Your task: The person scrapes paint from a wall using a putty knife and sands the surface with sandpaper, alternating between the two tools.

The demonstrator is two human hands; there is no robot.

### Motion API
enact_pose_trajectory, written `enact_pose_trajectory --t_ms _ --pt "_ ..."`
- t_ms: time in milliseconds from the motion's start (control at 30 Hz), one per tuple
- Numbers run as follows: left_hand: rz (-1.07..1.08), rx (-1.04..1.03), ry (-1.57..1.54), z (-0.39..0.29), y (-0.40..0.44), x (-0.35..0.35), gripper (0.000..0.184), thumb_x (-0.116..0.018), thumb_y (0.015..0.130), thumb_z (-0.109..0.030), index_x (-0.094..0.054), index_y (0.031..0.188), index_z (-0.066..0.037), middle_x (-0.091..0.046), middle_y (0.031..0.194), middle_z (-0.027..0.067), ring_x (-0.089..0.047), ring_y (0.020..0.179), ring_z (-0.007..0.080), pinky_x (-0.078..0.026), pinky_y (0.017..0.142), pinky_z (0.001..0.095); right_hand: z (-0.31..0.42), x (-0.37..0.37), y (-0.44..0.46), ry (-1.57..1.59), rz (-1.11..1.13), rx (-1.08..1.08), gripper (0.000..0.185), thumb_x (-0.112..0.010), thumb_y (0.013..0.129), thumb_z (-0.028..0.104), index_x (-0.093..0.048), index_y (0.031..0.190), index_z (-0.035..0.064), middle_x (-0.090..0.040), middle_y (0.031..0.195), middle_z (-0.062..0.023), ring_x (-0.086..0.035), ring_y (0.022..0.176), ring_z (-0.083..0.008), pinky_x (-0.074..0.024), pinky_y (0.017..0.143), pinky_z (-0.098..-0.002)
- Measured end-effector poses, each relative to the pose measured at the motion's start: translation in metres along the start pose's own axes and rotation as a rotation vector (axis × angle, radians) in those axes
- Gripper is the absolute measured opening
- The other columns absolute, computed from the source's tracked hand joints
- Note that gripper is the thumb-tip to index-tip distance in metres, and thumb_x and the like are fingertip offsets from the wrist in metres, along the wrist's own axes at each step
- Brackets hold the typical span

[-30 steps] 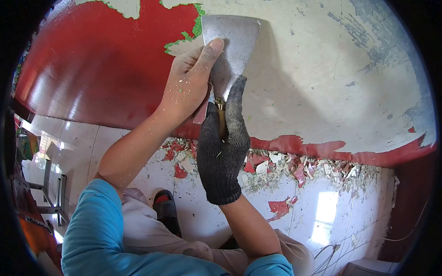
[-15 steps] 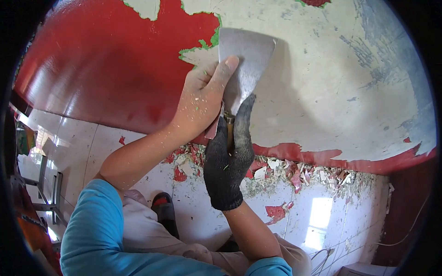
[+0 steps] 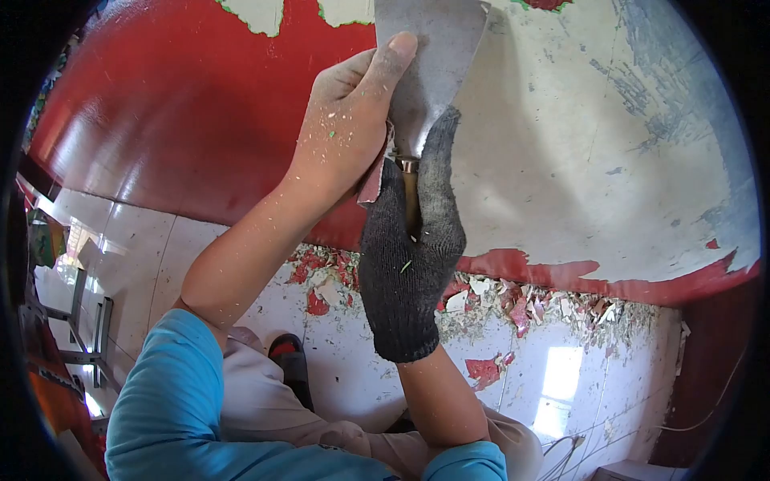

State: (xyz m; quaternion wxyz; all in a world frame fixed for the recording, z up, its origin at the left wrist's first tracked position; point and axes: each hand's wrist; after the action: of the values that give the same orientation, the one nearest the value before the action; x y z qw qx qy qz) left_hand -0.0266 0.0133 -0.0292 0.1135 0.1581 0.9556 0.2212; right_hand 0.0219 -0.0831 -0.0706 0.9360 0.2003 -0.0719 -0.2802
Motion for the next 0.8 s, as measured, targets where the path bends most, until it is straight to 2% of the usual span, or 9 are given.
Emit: enact_pose_trajectory --t_ms 67,300,333,467,533,567,633,667,800 --pt "-0.007 -0.046 -0.007 0.003 -0.001 -0.001 0.040 -0.048 0.096 -0.037 -0.062 0.084 -0.001 -0.055 0.062 -0.0027 -0.046 0.054 0.0004 -0.037 0.050 0.0203 -0.009 -0.002 0.000 0.000 -0.027 0.035 0.055 -0.051 0.089 -0.002 -0.031 0.140 -0.0010 -0.060 0.105 -0.0138 -0.053 0.087 -0.0108 -0.0451 0.077 -0.0240" --pt "-0.042 0.210 0.079 0.037 -0.041 0.000 0.044 -0.049 0.095 -0.034 -0.055 0.075 0.004 -0.044 0.056 0.0001 -0.039 0.057 0.0061 -0.036 0.051 0.0279 -0.056 -0.001 -0.033 -0.104 -0.067 0.014 0.057 -0.051 0.087 -0.003 -0.030 0.140 -0.0029 -0.058 0.115 -0.0179 -0.053 0.094 -0.0119 -0.0434 0.084 -0.0258" --pt "-0.030 0.236 0.079 0.043 -0.045 0.001 0.044 -0.048 0.096 -0.034 -0.054 0.075 0.004 -0.043 0.056 0.0004 -0.039 0.057 0.0066 -0.036 0.051 0.0283 -0.054 0.002 -0.039 -0.116 -0.031 -0.150 0.057 -0.050 0.087 -0.004 -0.030 0.140 -0.0029 -0.058 0.116 -0.0180 -0.053 0.093 -0.0120 -0.0435 0.082 -0.0256" --pt "-0.038 0.166 0.069 0.052 -0.043 0.001 0.044 -0.048 0.096 -0.034 -0.053 0.073 0.004 -0.042 0.056 0.0009 -0.039 0.056 0.0076 -0.035 0.051 0.0294 -0.059 -0.001 -0.039 -0.107 -0.062 -0.104 0.058 -0.050 0.086 -0.005 -0.030 0.141 -0.0016 -0.059 0.103 -0.0138 -0.052 0.083 -0.0105 -0.0442 0.075 -0.0243" --pt "-0.027 0.131 0.064 0.042 -0.034 0.002 0.045 -0.048 0.096 -0.034 -0.053 0.073 0.004 -0.043 0.056 0.0009 -0.039 0.056 0.0077 -0.036 0.051 0.0294 -0.056 -0.004 -0.026 -0.321 -0.115 0.313 0.057 -0.049 0.087 -0.004 -0.031 0.140 -0.0014 -0.058 0.097 -0.0119 -0.049 0.078 -0.0101 -0.0437 0.072 -0.0243" --pt "-0.017 0.099 0.060 0.033 -0.028 0.004 0.045 -0.048 0.096 -0.034 -0.052 0.072 0.004 -0.043 0.056 0.0008 -0.040 0.056 0.0077 -0.036 0.051 0.0293 -0.049 -0.003 -0.022 -0.318 -0.114 0.312 0.057 -0.049 0.087 -0.004 -0.031 0.140 -0.0014 -0.058 0.097 -0.0119 -0.049 0.078 -0.0101 -0.0437 0.072 -0.0243" --pt "-0.007 0.037 0.095 0.023 -0.018 0.005 0.042 -0.048 0.096 -0.032 -0.052 0.073 0.003 -0.045 0.057 0.0007 -0.041 0.055 0.0083 -0.037 0.051 0.0290 -0.031 -0.001 -0.016 0.073 0.007 -0.021 0.055 -0.049 0.088 -0.004 -0.031 0.140 -0.0029 -0.059 0.107 -0.0150 -0.053 0.082 -0.0123 -0.0449 0.075 -0.0263" --pt "-0.008 0.070 0.064 0.020 -0.018 0.004 0.041 -0.047 0.096 -0.032 -0.051 0.073 0.003 -0.046 0.057 0.0003 -0.042 0.056 0.0085 -0.037 0.051 0.0287 -0.028 -0.004 -0.016 0.106 0.013 -0.013 0.054 -0.049 0.089 -0.002 -0.031 0.140 -0.0037 -0.054 0.124 -0.0202 -0.054 0.097 -0.0149 -0.0441 0.084 -0.0267" --pt "0.015 0.124 0.038 0.032 -0.024 0.007 0.037 -0.047 0.096 -0.031 -0.054 0.077 0.000 -0.049 0.060 -0.0006 -0.045 0.057 0.0083 -0.039 0.052 0.0273 -0.048 -0.014 -0.022 0.076 -0.086 0.056 0.055 -0.049 0.090 -0.001 -0.030 0.141 0.0011 -0.048 0.131 -0.0207 -0.049 0.111 -0.0122 -0.0390 0.093 -0.0238"
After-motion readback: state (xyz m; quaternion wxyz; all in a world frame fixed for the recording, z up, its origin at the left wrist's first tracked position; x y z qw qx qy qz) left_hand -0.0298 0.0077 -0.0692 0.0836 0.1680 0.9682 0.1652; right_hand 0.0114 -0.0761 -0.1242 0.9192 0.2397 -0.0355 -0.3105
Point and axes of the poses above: each hand's wrist, its own y-axis towards the middle knuckle, its own x-axis out of the back of the hand, z = x × y
